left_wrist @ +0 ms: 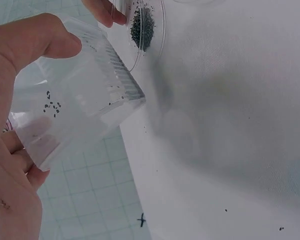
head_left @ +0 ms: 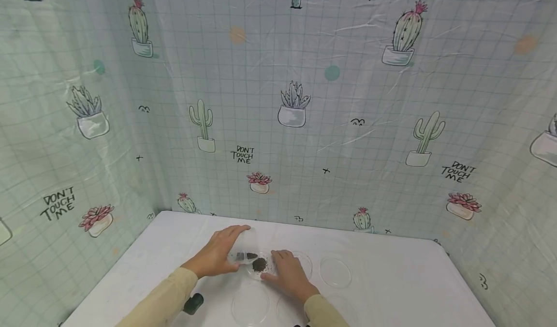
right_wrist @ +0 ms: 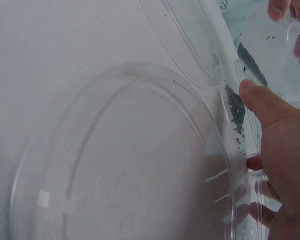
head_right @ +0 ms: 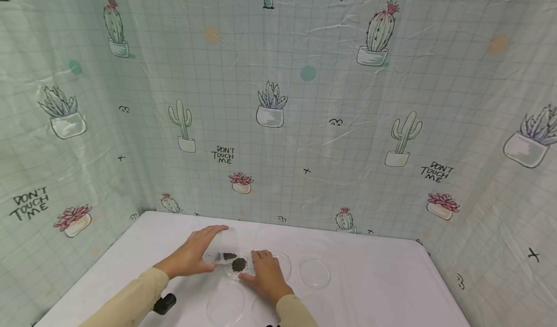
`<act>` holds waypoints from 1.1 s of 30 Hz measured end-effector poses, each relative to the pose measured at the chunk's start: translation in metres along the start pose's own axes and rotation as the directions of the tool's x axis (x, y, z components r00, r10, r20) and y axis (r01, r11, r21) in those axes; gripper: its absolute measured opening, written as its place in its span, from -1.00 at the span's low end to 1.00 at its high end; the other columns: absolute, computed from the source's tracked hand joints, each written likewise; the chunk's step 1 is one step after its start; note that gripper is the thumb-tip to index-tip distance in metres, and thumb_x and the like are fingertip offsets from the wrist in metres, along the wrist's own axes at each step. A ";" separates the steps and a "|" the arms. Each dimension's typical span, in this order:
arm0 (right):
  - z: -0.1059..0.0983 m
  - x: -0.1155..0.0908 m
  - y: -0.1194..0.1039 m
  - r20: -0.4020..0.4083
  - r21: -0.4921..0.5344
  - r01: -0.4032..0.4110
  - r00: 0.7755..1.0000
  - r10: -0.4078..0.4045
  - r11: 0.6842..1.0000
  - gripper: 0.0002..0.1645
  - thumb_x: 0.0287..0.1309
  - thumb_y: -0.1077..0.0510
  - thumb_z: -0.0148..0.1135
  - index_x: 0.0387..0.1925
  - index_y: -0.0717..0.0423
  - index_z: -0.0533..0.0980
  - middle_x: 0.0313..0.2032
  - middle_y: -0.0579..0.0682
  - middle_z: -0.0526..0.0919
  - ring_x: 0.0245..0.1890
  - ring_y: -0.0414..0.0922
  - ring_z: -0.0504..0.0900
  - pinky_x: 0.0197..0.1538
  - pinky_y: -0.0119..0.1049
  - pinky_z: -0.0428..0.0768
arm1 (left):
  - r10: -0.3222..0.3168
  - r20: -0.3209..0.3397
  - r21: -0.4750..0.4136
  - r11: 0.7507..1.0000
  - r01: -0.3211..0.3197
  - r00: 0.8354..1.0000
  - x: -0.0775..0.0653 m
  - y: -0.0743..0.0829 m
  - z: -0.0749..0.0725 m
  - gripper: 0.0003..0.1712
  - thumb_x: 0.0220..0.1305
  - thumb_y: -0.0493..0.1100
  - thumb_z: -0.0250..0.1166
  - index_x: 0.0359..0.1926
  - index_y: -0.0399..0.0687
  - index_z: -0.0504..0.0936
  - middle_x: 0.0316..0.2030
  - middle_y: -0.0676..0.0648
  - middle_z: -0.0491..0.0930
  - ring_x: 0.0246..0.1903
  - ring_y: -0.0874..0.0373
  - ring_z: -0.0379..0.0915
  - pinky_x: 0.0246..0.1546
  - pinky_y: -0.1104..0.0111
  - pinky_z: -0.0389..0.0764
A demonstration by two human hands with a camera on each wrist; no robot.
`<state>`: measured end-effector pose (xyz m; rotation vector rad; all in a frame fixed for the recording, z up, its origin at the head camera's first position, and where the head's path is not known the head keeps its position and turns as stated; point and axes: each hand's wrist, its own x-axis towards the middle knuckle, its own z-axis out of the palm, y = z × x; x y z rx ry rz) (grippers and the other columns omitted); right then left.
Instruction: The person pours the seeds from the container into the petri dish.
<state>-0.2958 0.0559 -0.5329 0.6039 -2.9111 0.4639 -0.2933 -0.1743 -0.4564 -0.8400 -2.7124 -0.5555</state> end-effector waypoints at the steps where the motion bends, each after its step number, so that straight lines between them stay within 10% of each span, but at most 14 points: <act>1: 0.000 0.000 0.000 -0.001 0.001 -0.002 1.000 0.002 1.000 -0.05 -0.09 -0.45 0.10 0.17 0.11 0.35 0.08 0.01 0.50 0.16 -0.02 0.40 0.15 -0.02 0.45 | -0.006 -0.001 -0.006 1.000 0.006 1.000 0.000 -0.001 0.000 0.10 -0.32 -0.10 0.49 0.33 0.14 0.13 0.22 0.05 0.30 0.23 0.12 0.22 0.22 0.05 0.25; 33: -0.002 0.000 -0.002 -0.008 0.019 0.000 1.000 0.000 1.000 -0.08 -0.07 -0.42 0.12 0.17 0.13 0.35 0.09 0.02 0.50 0.16 -0.01 0.40 0.16 -0.03 0.43 | -0.198 -0.073 -0.043 0.980 0.196 0.977 -0.011 -0.007 0.004 0.13 -0.26 -0.07 0.49 0.35 0.06 0.07 0.22 -0.02 0.21 0.14 0.06 0.35 0.12 0.16 0.49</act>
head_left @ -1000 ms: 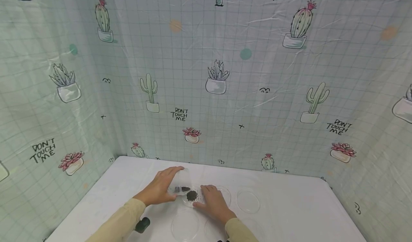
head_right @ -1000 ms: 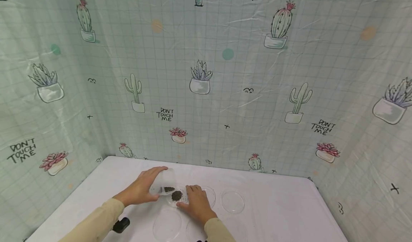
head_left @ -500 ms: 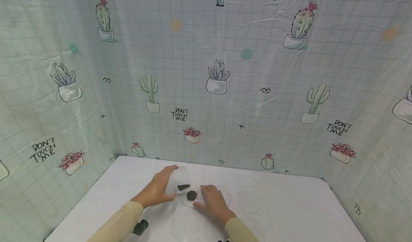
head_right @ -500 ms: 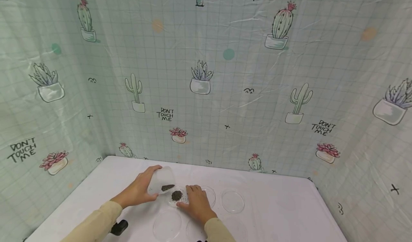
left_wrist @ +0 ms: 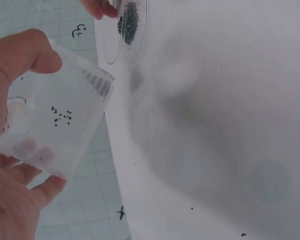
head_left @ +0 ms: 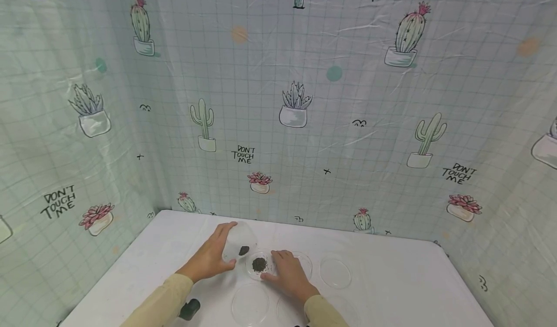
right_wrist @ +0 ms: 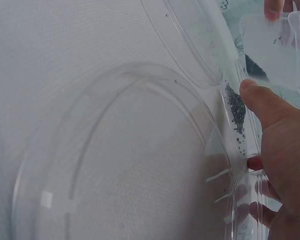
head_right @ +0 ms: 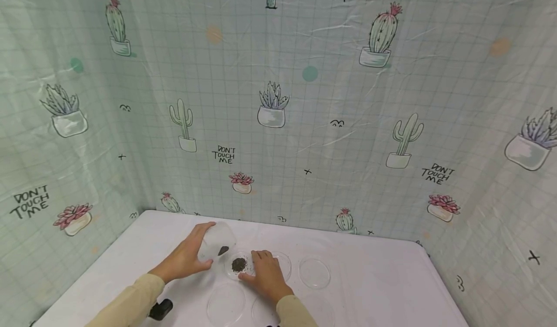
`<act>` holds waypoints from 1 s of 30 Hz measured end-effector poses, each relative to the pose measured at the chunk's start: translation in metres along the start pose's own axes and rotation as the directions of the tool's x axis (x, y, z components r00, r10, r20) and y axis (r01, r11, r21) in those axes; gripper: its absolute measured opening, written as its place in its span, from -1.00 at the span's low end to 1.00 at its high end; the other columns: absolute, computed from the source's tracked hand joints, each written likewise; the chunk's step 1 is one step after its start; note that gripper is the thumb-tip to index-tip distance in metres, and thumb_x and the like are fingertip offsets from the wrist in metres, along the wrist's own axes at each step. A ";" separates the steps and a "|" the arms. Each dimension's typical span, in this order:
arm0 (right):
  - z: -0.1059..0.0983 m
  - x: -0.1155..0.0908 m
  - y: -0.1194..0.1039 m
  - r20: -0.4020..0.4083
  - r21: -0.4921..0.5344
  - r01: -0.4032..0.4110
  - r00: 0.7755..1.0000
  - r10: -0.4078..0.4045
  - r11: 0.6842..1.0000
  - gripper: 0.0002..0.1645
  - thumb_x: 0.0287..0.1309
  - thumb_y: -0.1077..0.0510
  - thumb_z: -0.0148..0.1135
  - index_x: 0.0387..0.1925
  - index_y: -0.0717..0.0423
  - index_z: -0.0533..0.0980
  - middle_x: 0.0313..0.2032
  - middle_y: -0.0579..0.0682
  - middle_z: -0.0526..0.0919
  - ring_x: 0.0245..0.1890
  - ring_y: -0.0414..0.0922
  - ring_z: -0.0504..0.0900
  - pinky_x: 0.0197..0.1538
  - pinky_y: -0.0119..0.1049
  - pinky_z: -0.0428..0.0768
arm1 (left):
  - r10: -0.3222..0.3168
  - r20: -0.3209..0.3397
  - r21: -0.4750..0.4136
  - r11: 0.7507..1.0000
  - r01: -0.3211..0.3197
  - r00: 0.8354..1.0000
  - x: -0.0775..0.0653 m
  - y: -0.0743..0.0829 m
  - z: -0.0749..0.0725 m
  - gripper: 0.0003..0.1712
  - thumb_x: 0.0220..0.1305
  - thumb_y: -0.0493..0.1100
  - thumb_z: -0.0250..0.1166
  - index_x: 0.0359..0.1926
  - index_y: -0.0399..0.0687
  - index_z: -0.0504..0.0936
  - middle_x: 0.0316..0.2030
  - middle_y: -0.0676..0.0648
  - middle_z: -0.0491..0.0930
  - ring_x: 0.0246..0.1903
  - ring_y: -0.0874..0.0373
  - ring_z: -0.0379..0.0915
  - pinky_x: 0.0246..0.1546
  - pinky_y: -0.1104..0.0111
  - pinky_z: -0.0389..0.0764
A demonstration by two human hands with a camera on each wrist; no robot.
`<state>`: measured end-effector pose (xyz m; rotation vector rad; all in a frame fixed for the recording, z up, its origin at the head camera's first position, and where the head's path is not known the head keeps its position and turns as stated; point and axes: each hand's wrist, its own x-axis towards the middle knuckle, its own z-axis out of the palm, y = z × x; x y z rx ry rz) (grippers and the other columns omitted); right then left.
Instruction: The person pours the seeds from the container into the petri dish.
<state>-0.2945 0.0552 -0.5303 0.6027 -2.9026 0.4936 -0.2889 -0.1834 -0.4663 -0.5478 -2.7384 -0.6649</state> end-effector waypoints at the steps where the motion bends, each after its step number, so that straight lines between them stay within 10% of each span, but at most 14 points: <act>1: 0.000 0.000 0.000 -0.001 0.000 0.001 1.000 -0.001 1.000 -0.08 -0.07 -0.42 0.12 0.17 0.13 0.35 0.09 0.03 0.50 0.16 -0.01 0.39 0.16 -0.03 0.44 | -0.005 -0.004 -0.005 1.000 0.005 1.000 0.000 0.000 0.000 0.12 -0.26 -0.07 0.49 0.35 0.06 0.07 0.21 -0.03 0.21 0.12 0.05 0.36 0.10 0.15 0.49; 20: 0.001 -0.001 0.002 -0.008 -0.002 0.007 1.000 -0.007 1.000 -0.07 -0.06 -0.44 0.09 0.18 0.13 0.34 0.10 0.03 0.49 0.17 0.00 0.39 0.17 -0.03 0.43 | -0.125 -0.012 -0.028 0.992 0.125 0.992 -0.003 -0.009 0.009 0.09 -0.25 -0.05 0.45 0.34 0.09 0.06 0.17 -0.08 0.20 -0.15 0.10 0.42 -0.10 0.21 0.58; 30: 0.004 0.000 0.003 -0.023 -0.003 0.017 1.000 -0.017 1.000 -0.08 -0.06 -0.43 0.10 0.18 0.12 0.34 0.10 0.02 0.49 0.17 -0.01 0.39 0.16 -0.03 0.44 | -0.167 -0.004 -0.086 0.982 0.167 0.986 -0.005 -0.015 0.011 0.08 -0.21 -0.04 0.42 0.34 0.09 0.03 0.16 -0.10 0.18 0.09 -0.01 0.38 -0.04 0.11 0.57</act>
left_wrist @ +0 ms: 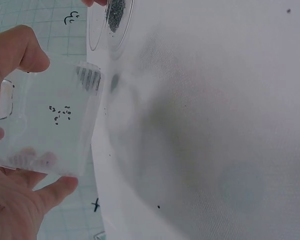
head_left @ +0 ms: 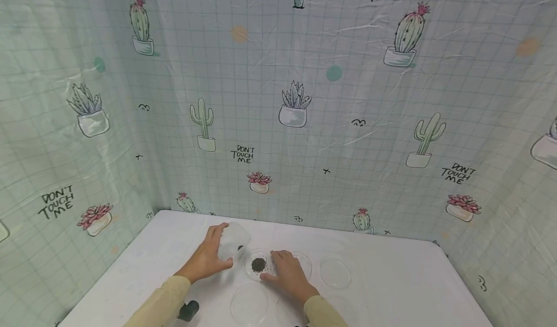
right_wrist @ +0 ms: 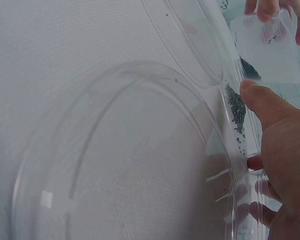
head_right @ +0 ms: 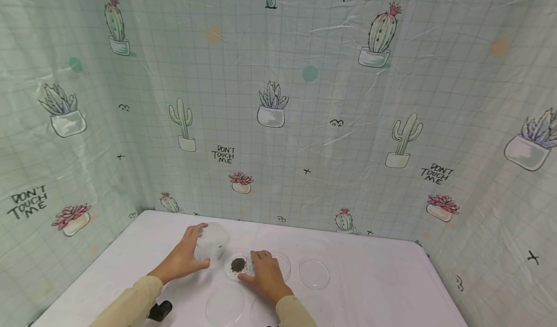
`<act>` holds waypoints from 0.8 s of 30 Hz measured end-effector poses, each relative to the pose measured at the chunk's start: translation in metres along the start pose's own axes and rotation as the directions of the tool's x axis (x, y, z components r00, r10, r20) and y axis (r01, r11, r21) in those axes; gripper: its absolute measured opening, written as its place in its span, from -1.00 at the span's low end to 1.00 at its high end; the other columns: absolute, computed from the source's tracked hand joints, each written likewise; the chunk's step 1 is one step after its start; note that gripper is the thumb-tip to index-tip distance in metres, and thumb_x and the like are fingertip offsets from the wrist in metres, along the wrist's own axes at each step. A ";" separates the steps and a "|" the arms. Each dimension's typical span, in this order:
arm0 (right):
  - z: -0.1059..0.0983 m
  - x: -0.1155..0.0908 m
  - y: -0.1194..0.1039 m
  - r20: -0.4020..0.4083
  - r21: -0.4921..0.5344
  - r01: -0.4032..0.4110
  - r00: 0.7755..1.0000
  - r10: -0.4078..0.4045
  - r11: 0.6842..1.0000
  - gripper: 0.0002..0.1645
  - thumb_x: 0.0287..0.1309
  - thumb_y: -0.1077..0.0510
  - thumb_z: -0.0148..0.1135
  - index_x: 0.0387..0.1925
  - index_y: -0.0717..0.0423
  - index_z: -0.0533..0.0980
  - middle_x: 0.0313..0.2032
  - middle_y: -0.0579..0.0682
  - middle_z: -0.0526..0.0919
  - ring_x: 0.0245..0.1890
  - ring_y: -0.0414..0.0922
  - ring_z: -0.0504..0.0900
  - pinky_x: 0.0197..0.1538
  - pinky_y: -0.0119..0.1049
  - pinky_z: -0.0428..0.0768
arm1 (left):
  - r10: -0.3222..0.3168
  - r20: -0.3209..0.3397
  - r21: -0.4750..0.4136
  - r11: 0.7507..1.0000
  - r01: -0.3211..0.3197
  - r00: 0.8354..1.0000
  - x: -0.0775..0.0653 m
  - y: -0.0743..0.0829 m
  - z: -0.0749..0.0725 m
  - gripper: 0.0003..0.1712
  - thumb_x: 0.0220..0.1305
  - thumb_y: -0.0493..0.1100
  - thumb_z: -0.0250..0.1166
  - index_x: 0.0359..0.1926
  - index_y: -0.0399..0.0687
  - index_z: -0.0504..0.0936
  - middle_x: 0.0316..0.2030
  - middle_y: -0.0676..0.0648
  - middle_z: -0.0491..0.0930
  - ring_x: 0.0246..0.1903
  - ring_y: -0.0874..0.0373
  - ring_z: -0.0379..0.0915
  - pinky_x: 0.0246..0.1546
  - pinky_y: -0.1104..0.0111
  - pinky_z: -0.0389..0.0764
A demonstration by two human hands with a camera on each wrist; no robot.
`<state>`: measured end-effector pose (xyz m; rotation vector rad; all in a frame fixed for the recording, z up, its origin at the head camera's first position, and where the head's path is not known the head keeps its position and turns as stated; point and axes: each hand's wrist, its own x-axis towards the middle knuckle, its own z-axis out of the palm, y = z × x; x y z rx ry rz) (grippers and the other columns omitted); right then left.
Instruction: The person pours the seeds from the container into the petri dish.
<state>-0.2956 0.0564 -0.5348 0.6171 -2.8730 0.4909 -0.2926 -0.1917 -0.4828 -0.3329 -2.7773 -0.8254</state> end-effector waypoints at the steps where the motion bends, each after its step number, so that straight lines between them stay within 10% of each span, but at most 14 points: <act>1: 0.000 0.000 0.000 0.000 0.001 0.001 1.000 -0.001 1.000 -0.08 -0.06 -0.42 0.10 0.18 0.12 0.34 0.09 0.02 0.49 0.16 -0.01 0.39 0.16 -0.03 0.44 | -0.002 0.001 -0.005 1.000 0.002 1.000 0.000 -0.001 0.000 0.07 -0.21 -0.04 0.42 0.34 0.10 0.03 0.16 -0.10 0.17 0.10 -0.02 0.37 -0.03 0.11 0.56; 24: -0.001 0.000 -0.001 0.018 0.018 -0.020 1.000 0.020 1.000 -0.08 -0.05 -0.41 0.11 0.19 0.12 0.33 0.11 0.03 0.48 0.17 0.01 0.38 0.18 0.00 0.41 | -0.042 0.015 -0.058 0.997 0.043 0.999 -0.001 -0.015 0.009 0.08 -0.20 -0.03 0.43 0.33 0.08 0.02 0.17 -0.14 0.17 0.17 -0.07 0.30 0.04 0.03 0.51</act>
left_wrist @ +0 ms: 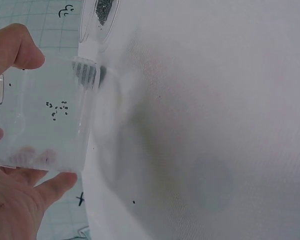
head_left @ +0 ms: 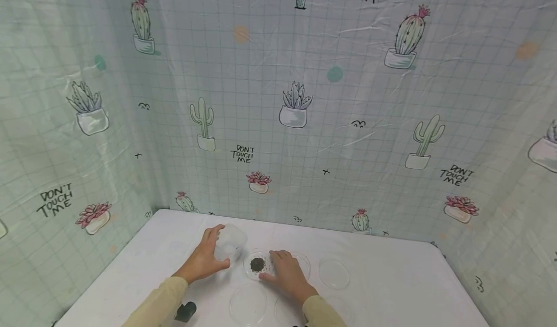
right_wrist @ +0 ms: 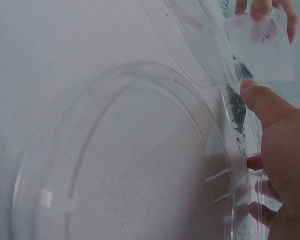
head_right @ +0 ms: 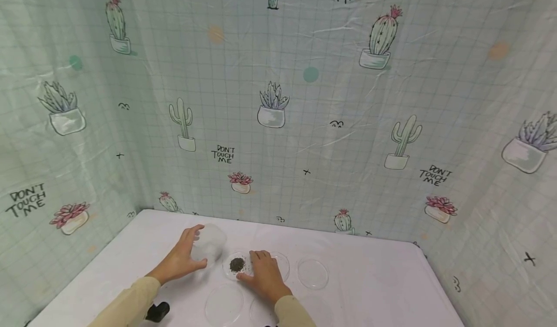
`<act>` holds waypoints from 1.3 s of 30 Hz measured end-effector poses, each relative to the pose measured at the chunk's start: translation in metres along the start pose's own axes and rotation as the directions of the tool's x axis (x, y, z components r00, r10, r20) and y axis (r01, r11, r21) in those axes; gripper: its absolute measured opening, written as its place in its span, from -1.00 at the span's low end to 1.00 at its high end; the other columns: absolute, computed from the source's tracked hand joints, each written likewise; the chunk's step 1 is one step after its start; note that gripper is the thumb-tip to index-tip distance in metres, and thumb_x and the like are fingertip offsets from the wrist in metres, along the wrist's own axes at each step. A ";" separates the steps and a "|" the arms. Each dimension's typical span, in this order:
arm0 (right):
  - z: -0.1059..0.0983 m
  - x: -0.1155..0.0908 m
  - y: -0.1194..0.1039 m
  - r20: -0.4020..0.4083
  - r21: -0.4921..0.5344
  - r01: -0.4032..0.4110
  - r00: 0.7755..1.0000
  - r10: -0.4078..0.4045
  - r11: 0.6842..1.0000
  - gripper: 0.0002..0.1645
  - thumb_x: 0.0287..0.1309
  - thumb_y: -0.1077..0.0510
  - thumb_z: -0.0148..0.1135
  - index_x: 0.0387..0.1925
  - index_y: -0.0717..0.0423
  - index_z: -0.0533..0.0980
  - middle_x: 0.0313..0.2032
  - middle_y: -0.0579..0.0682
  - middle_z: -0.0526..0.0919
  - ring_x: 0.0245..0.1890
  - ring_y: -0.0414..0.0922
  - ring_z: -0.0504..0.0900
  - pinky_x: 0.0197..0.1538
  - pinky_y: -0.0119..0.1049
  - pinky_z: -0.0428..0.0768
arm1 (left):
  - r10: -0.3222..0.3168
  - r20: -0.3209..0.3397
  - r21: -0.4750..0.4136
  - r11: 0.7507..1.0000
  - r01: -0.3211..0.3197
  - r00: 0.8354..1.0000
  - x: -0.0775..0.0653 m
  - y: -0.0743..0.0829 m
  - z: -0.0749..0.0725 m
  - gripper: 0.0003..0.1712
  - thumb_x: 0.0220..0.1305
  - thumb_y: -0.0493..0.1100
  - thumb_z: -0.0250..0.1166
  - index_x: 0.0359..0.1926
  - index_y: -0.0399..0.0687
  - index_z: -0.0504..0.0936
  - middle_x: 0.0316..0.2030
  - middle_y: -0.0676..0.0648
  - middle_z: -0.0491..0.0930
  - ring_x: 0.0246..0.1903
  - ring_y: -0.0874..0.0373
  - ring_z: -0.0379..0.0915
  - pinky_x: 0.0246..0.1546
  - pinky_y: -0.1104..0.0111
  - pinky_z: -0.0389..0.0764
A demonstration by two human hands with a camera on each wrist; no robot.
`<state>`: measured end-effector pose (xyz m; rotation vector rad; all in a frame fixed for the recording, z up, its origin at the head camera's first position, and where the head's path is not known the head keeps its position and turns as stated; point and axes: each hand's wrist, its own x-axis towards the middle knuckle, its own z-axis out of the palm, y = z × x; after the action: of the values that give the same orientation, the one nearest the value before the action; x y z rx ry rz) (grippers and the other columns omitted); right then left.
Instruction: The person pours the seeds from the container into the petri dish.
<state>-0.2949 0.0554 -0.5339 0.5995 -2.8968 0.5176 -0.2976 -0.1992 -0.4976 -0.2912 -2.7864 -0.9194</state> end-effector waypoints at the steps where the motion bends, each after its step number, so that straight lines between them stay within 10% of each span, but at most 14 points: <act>1: 0.000 0.000 0.000 0.002 0.004 0.001 1.000 -0.001 1.000 -0.08 -0.06 -0.41 0.11 0.18 0.12 0.34 0.11 0.03 0.48 0.17 0.01 0.38 0.18 0.00 0.41 | -0.002 -0.001 -0.006 1.000 0.002 1.000 0.000 -0.001 0.001 0.07 -0.20 -0.04 0.43 0.33 0.08 0.02 0.16 -0.14 0.17 0.17 -0.07 0.31 0.04 0.04 0.51; 39: -0.002 -0.001 -0.002 -0.001 -0.016 -0.007 1.000 0.007 1.000 -0.09 -0.05 -0.42 0.10 0.18 0.12 0.34 0.10 0.02 0.48 0.16 -0.01 0.39 0.16 -0.02 0.43 | 0.005 -0.064 -0.023 1.000 -0.007 0.998 0.012 -0.015 0.014 0.07 -0.19 -0.04 0.43 0.32 0.06 0.02 0.13 -0.17 0.17 0.13 -0.11 0.32 0.01 -0.01 0.50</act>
<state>-0.2936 0.0547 -0.5318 0.5874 -2.8998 0.4948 -0.3145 -0.2012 -0.5149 -0.2690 -2.7173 -0.9432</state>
